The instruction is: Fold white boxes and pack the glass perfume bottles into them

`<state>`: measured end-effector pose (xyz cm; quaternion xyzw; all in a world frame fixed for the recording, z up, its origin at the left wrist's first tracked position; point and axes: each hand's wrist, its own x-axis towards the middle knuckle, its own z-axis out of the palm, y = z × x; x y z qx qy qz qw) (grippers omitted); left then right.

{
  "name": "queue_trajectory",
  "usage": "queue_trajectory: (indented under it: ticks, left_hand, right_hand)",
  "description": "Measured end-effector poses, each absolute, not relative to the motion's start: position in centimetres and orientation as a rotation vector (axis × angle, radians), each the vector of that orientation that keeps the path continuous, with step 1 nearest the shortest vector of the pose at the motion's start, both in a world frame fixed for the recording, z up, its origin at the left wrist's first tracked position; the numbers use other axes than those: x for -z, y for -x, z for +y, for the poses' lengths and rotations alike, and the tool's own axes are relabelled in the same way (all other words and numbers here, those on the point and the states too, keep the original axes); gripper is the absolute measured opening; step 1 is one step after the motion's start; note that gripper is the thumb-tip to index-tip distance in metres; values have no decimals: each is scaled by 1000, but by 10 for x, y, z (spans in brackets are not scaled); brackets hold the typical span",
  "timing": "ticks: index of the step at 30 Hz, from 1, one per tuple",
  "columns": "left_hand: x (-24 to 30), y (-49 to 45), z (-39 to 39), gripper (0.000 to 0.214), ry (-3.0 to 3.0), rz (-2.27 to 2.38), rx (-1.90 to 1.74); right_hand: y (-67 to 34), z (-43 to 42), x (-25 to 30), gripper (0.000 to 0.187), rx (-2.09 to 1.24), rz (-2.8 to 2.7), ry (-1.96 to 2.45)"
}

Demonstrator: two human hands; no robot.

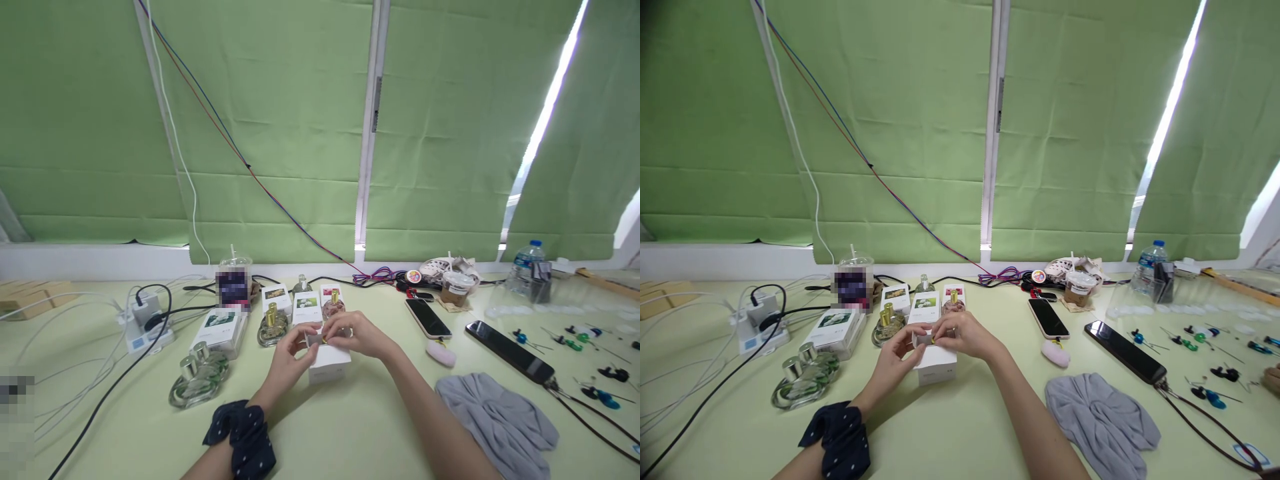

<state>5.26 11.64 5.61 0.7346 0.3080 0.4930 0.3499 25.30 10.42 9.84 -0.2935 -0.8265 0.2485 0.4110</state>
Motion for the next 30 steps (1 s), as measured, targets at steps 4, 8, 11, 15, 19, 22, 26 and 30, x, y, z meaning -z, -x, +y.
queue_trajectory:
  ticks: [4, 8, 11, 15, 19, 22, 26, 30]
  left_hand:
    - [-57, -52, 115, 16, -1918, 812, -1310]
    - [-59, -53, 113, 16, -1903, 851, -1310]
    - [-59, -53, 113, 13, -1904, 870, -1364]
    - [-57, -54, 115, 17, -1852, 852, -1413]
    - [-55, -55, 115, 30, -1853, 871, -1447]
    - [-55, -54, 114, 31, -1931, 857, -1422]
    - [-56, -51, 115, 12, -2085, 874, -1384]
    - [-57, -50, 116, 17, -2214, 880, -1383]
  right_hand:
    - [-257, 107, -96, 10, -599, -2040, 767]
    - [-263, 106, -100, 34, -567, -2015, 878]
    - [-268, 104, -104, 55, -705, -2000, 977]
    - [-272, 100, -105, 54, -824, -1940, 973]
    - [-274, 99, -100, 39, -806, -1905, 918]
    - [-275, 98, -95, 21, -790, -1920, 904]
    - [-276, 97, -92, 11, -785, -1947, 853]
    - [-277, 96, -91, 17, -785, -1955, 832]
